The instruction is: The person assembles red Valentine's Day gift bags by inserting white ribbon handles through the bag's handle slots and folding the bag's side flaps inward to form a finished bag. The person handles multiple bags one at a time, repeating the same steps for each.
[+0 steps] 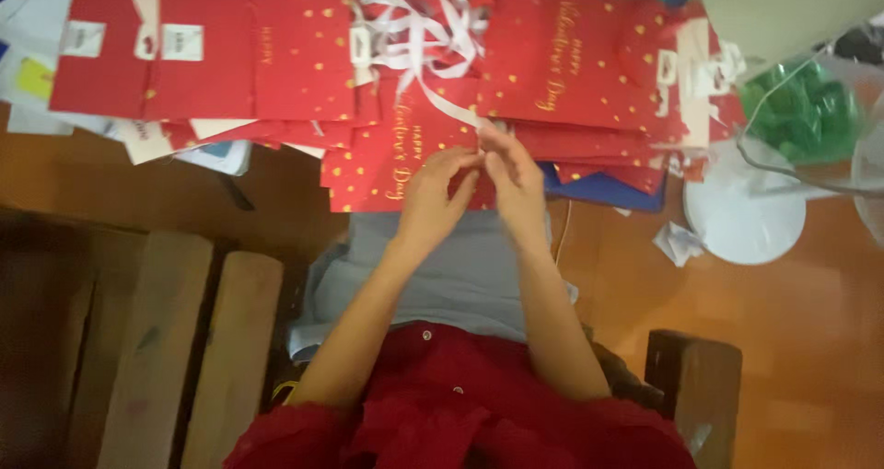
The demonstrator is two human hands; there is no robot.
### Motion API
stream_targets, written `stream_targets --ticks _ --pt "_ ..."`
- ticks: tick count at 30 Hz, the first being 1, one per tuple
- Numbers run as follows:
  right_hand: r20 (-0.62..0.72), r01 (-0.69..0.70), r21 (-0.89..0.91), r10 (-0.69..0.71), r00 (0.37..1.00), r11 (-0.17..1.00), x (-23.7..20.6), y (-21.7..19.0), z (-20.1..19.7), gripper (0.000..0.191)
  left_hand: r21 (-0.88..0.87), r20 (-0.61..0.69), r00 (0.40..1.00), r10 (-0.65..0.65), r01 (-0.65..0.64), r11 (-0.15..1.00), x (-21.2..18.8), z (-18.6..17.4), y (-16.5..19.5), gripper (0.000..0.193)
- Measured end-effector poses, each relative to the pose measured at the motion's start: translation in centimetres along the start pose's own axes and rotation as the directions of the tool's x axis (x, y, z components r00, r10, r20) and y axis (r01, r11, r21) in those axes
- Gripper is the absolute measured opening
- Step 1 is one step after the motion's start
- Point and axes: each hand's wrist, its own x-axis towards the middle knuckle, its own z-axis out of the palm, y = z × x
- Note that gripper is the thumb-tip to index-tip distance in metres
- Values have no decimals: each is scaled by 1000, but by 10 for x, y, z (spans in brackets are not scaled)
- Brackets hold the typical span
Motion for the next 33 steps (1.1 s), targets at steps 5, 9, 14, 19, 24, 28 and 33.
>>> stream_targets --ticks 5,9,14,19,24,28,33 --pt "-190 -162 -45 151 970 986 -26 -13 -49 31 205 -29 999 -31 36 978 -3 24 0 35" --pt "-171 -110 -133 87 981 985 -36 -10 -59 29 408 -26 999 -19 28 912 -2 33 -8 51" --pt "-67 63 -393 -97 993 917 -35 -5 -47 26 448 -57 995 -86 103 888 23 56 -19 32" --pt "-59 14 -333 -35 998 943 -32 -7 -42 26 419 -67 996 -55 78 905 33 56 -28 17" --pt "-25 -24 -353 16 1000 935 -29 -12 -44 24 243 -41 987 -154 159 957 4 25 -27 19" --pt "68 180 -517 -169 983 837 -23 -13 -11 29 127 -41 985 -170 174 977 -10 11 -20 16" --pt "50 160 -598 -162 985 786 -12 -12 12 27 111 30 985 -172 168 980 -15 0 -17 16"
